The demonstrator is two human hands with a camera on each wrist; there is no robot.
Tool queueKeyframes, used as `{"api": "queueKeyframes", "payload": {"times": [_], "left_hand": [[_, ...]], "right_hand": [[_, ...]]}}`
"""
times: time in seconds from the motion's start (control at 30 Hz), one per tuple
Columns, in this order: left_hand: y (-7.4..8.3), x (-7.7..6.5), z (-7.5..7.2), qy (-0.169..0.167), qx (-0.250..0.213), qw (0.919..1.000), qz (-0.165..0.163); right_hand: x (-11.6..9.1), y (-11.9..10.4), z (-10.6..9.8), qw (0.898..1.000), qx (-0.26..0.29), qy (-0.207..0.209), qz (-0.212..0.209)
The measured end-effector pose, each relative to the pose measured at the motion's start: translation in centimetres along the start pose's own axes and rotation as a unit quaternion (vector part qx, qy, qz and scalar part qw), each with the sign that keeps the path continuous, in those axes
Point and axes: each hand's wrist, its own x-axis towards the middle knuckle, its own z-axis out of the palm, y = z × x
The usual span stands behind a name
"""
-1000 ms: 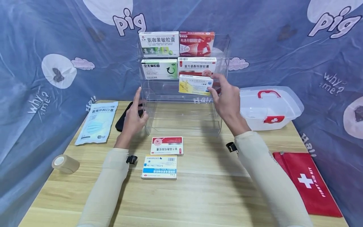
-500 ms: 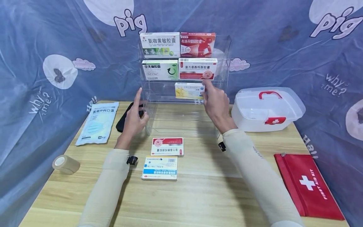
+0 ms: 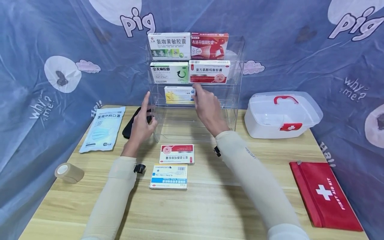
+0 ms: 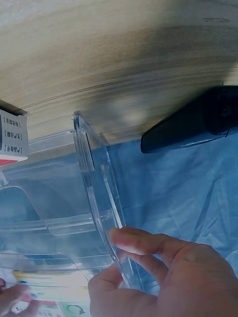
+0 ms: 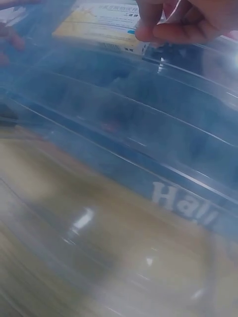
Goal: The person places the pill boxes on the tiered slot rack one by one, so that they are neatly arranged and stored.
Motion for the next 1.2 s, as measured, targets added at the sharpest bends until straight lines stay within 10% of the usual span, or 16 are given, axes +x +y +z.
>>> {"api": "queueKeyframes", "payload": {"times": [0.63,0.9,1.2], "left_hand": [[0.2,0.0,0.2,-0.001,-0.009,1.0,0.0],[0.1,0.0,0.1,0.002,-0.003,1.0,0.003],[0.1,0.0,0.0,0.001,-0.005,1.0,-0.005]], "right_hand": [[-1.0,-2.3,0.7,0.996,0.012,-0.092,-0.008],[-4.8,-1.8,0.1,0.995,0.043,-0.083,-0.034],[-11.3,0.0,1.3,0.973,0.019,-0.231,0.016]]}}
